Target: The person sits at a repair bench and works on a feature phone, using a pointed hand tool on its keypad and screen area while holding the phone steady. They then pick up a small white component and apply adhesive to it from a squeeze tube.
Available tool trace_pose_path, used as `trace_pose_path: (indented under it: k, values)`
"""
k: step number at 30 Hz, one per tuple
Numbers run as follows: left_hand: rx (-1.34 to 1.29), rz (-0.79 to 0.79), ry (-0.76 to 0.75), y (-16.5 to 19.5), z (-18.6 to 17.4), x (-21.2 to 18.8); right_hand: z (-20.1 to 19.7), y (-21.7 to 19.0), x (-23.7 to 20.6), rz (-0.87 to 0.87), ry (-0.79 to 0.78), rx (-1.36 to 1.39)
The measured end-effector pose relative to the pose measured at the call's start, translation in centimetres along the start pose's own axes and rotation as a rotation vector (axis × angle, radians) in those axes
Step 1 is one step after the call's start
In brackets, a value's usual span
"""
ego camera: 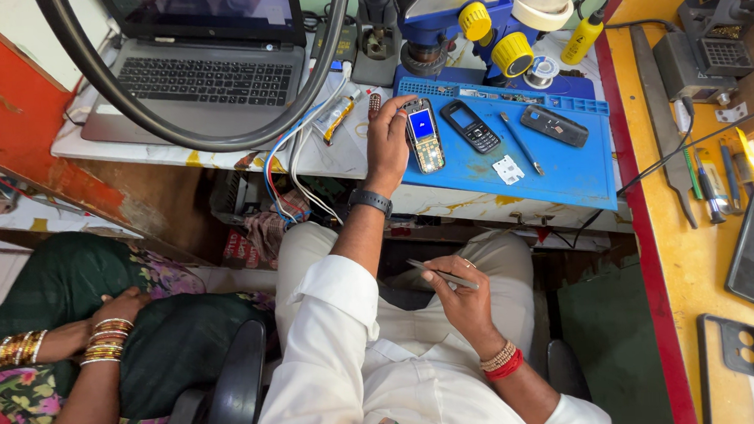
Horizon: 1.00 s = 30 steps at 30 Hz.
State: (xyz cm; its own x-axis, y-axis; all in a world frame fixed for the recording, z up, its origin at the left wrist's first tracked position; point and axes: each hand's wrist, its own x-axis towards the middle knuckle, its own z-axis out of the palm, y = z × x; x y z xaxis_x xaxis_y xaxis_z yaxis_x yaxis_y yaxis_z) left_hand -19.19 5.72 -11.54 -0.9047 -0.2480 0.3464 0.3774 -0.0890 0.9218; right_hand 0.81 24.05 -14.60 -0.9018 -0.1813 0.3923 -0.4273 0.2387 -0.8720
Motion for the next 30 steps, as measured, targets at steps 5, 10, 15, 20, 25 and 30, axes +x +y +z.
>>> trace_pose_path:
  k: [5,10,15,20,25,30]
  values:
    - [0.201,0.078,0.011,0.1,-0.1,0.2,-0.9,-2.7,2.0,-0.174,0.082,0.053]
    - [0.061,0.021,-0.021,0.1,-0.3,0.2,-2.7,-4.1,7.6,-0.418,0.111,-0.028]
    - [0.122,0.125,-0.035,0.5,-0.3,0.4,-2.9,-3.7,13.3,-0.527,0.132,-0.112]
    - [0.066,0.169,-0.068,0.7,-0.2,0.4,-3.6,-2.3,15.0,-0.539,0.111,-0.124]
    - [0.126,0.098,-0.059,0.9,-0.1,0.1,-3.8,-0.8,15.4,-0.519,0.107,-0.09]
    - [0.107,0.078,-0.053,1.0,0.0,0.1,-3.7,-0.5,15.2,-0.535,0.124,-0.091]
